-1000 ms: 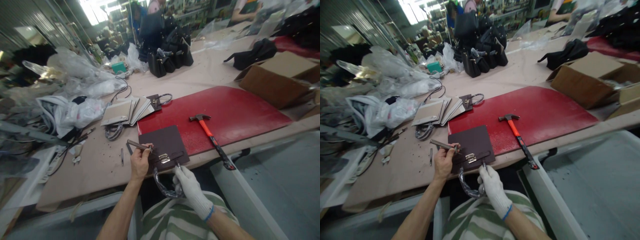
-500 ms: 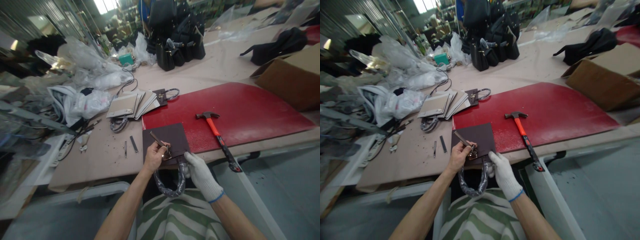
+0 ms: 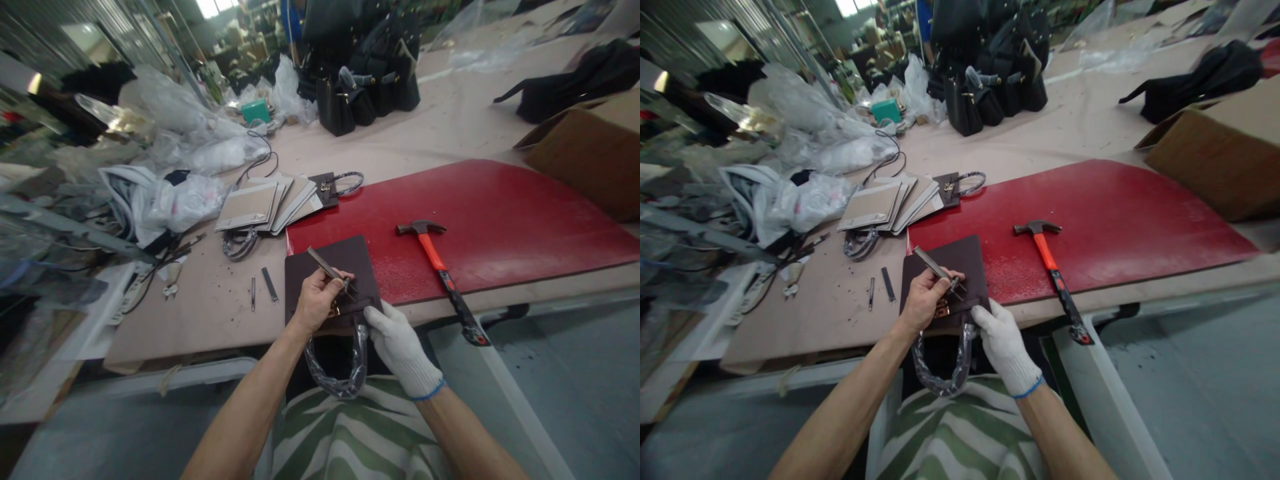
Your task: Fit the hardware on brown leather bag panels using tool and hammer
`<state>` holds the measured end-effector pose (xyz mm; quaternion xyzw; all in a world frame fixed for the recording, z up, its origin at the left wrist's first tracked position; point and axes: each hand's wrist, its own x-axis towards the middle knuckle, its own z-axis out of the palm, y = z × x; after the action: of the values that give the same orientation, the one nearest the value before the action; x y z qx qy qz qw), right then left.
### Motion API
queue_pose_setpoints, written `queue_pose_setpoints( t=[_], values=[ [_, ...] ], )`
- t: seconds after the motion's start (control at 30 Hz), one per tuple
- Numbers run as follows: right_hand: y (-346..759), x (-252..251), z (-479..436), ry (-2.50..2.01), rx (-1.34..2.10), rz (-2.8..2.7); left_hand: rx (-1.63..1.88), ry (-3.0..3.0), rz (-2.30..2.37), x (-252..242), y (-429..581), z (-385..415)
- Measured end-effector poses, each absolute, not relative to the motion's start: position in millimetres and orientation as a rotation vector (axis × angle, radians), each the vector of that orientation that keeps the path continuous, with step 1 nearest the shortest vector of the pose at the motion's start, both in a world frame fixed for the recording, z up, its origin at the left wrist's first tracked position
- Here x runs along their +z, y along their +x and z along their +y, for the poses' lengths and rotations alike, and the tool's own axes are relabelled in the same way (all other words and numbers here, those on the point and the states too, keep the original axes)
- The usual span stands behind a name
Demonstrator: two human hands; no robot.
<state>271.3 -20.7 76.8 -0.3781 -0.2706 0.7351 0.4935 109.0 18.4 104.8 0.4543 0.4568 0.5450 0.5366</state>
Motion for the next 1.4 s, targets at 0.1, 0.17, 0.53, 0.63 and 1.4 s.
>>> queue_pose_setpoints(
  t=[0.1,0.17,0.53,0.63,1.4],
  values=[
    [270.0,73.2,-21.5,-0.846,1.821,-0.608,1.292,1.086,1.069,104.5,106.9,16.7],
    [269.4,71.0,-21.5,-0.793,1.843,-0.582,1.280,1.090,1.060,105.6,104.6,14.2],
    [263.3,61.5,-22.5,-0.764,1.888,-0.534,1.259,1.155,1.118,113.4,103.6,1.4],
    [263.4,61.3,-21.4,-0.773,1.876,-0.545,1.261,1.185,1.134,113.7,103.9,1.4],
    [284.0,86.0,-18.9,-0.833,1.968,-0.919,1.240,1.204,1.246,120.8,109.1,7.6]
  ],
)
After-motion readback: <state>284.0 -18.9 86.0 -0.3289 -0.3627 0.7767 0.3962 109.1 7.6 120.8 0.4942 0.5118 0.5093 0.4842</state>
